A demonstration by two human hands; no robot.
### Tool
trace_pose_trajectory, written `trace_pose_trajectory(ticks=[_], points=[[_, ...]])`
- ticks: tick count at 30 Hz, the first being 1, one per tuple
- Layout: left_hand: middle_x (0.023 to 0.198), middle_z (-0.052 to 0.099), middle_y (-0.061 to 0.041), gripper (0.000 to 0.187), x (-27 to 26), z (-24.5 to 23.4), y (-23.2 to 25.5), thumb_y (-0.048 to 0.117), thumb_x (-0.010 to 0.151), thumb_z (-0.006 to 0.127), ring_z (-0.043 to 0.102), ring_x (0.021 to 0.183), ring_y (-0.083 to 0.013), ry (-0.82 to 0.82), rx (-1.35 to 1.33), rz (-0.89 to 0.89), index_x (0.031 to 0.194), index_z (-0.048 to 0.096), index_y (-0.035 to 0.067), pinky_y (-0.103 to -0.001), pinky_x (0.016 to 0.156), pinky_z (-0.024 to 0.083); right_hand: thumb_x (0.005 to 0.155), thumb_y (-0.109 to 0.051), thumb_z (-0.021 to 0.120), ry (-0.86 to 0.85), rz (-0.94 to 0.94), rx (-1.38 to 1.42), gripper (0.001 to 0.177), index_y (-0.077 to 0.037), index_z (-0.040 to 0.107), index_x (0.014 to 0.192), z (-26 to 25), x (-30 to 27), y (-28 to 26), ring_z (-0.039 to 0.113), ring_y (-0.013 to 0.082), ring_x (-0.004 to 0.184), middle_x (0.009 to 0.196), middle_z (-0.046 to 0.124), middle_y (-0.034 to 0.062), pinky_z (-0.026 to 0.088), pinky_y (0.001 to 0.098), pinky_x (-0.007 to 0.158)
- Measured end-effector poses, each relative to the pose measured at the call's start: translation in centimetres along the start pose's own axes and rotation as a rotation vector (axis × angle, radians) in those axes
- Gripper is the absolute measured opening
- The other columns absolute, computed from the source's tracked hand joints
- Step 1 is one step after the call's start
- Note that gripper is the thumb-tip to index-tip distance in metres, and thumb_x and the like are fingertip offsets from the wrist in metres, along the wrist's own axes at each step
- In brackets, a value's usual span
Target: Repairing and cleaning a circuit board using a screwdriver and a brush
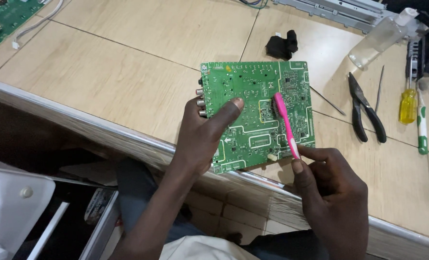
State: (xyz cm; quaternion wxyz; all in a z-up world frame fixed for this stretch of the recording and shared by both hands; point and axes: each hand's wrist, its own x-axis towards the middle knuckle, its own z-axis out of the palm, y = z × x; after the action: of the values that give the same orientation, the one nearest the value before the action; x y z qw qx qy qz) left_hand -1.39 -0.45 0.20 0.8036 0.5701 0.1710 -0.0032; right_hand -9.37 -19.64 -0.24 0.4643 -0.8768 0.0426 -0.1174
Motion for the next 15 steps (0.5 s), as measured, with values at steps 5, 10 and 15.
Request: trace_pose_trajectory(ticks=[5, 10, 15], points=[[0.111, 0.081, -0.005, 0.046, -0.6, 0.2, 1.0, 0.033, 0.071, 0.075, 0.076, 0.108, -0.0175, 0.011, 0.047, -0.025, 0.111, 0.071, 0.010, -0.034, 0.097, 0.059, 0.089, -0.016, 0.071, -0.052, 0.051, 0.021, 0.021, -0.007, 0.076, 0.108, -0.3, -1.2, -1.5, 0.061, 0.0151, 0.053, 0.072, 0.077, 0.0080, 0.050, 0.0283, 0.052], [0.096, 0.057, -0.001, 0.076, -1.9, 0.8, 3.5, 0.069, 0.066, 0.047, 0.050, 0.084, -0.0155, 0.104, 0.294, -0.232, 0.115, 0.061, 0.013, -0.034, 0.075, 0.039, 0.090, -0.014, 0.067, 0.012, -0.079, -0.182, 0.021, -0.015, 0.079, 0.108, 1.0, -1.2, -0.5, 0.051, 0.0080, 0.048, 0.059, 0.064, -0.0003, 0.040, 0.0264, 0.049], [0.065, 0.028, 0.004, 0.053, 0.0, -0.2, 0.8, 0.071, 0.085, 0.043, 0.031, 0.061, -0.0125, 0.088, 0.291, 0.043, 0.069, 0.032, 0.022, -0.040, 0.057, 0.024, 0.105, -0.013, 0.075, 0.269, -0.216, -0.388, 0.014, -0.007, 0.074, 0.118, 1.7, -3.6, -0.2, 0.049, 0.0119, 0.056, 0.068, 0.056, 0.0003, 0.041, 0.0305, 0.062]])
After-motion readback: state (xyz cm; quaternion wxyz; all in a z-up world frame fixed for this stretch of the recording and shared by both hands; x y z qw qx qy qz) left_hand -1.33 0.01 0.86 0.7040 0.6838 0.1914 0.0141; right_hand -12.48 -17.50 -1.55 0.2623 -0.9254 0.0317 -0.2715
